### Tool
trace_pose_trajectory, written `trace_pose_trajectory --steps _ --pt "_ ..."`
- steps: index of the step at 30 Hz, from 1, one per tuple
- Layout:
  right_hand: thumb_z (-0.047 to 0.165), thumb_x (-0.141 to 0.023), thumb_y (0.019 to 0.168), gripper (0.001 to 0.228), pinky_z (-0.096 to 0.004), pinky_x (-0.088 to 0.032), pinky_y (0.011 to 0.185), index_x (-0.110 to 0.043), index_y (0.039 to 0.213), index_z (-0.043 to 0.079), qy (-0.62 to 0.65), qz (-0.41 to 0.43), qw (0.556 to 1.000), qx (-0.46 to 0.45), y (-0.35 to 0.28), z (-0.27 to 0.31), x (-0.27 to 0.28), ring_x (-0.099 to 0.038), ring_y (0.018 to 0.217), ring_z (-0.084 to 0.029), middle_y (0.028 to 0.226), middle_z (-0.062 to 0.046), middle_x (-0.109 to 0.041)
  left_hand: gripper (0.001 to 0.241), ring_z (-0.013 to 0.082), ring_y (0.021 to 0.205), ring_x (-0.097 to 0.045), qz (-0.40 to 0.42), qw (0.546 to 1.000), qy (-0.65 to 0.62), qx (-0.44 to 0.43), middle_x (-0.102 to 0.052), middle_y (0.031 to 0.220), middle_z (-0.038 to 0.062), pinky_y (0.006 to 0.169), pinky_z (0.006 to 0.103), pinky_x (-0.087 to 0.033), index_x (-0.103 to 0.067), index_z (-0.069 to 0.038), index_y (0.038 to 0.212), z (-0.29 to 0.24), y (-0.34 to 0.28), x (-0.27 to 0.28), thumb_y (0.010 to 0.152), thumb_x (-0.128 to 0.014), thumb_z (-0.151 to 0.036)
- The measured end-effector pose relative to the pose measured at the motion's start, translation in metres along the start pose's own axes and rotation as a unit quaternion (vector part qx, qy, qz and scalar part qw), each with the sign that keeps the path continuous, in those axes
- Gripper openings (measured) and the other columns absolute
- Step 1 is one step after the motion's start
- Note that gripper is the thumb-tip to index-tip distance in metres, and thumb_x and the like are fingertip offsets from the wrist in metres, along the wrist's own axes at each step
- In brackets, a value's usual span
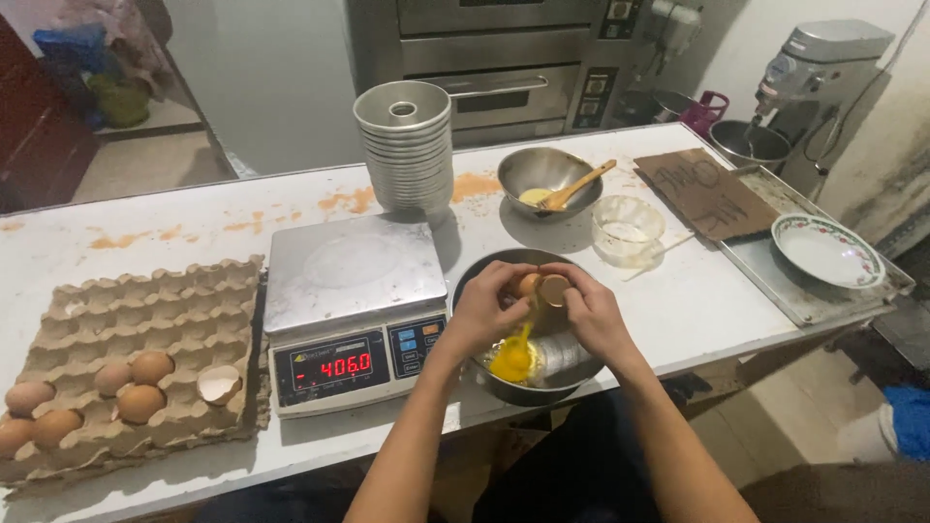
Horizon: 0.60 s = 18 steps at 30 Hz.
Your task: Cracking a large number of eggs into a metal bowl on a digital scale at a steady, efficient pace.
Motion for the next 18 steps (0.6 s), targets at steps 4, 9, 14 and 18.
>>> trace_pose_trajectory --steps 4,9,14,18 --pt "-0.001 -0.038 0.089 0.053 -0.052 -0.053 0.101 -0.072 0.126 0.016 -0.042 -0.033 0.999 -0.008 -0.001 -0.010 0.003 -0.068 0.111 -0.038 0.111 -0.016 -0.076 0.045 0.0404 0.109 -0.069 0.012 0.998 -0.063 0.024 -0.070 0.114 0.021 0.096 0.0520 -0.059 -0.066 -0.006 0.134 -0.004 -0.008 0.004 0.089 -0.071 -0.005" --pt "-0.010 -0.042 0.087 0.055 -0.052 -0.057 0.094 -0.074 0.123 0.016 -0.046 -0.053 0.997 0.013 -0.008 -0.006 0.001 -0.071 0.103 -0.039 0.104 -0.015 -0.078 0.044 0.0421 0.111 -0.069 0.026 0.994 -0.099 0.046 -0.070 0.117 0.024 0.099 0.0538 -0.056 -0.066 -0.003 0.134 -0.002 -0.008 0.006 0.090 -0.072 -0.005" --pt "-0.017 -0.047 0.085 0.052 -0.049 -0.059 0.091 -0.077 0.117 0.011 0.021 -0.067 0.997 0.030 -0.009 0.010 0.007 -0.073 0.096 -0.035 0.101 -0.015 -0.078 0.044 0.0446 0.114 -0.068 0.047 0.993 -0.098 0.055 -0.070 0.119 0.027 0.101 0.0565 -0.054 -0.066 0.000 0.134 -0.008 -0.004 0.006 0.091 -0.071 -0.004" --pt "-0.003 -0.061 0.088 0.050 -0.057 -0.051 0.103 -0.064 0.135 0.009 -0.018 -0.027 0.997 0.070 -0.006 0.016 0.004 -0.063 0.119 -0.043 0.121 -0.018 -0.065 0.043 0.0398 0.111 -0.070 0.071 0.990 -0.065 0.098 -0.071 0.119 0.023 0.099 0.0504 -0.056 -0.067 -0.003 0.134 -0.006 -0.005 0.001 0.092 -0.073 -0.010"
Point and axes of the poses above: each hand's wrist, its own y-axis towards the middle knuckle, its own x-axis out of the back of the hand, z = x × y, the point moved 6 cm from there along y, towards the middle knuckle
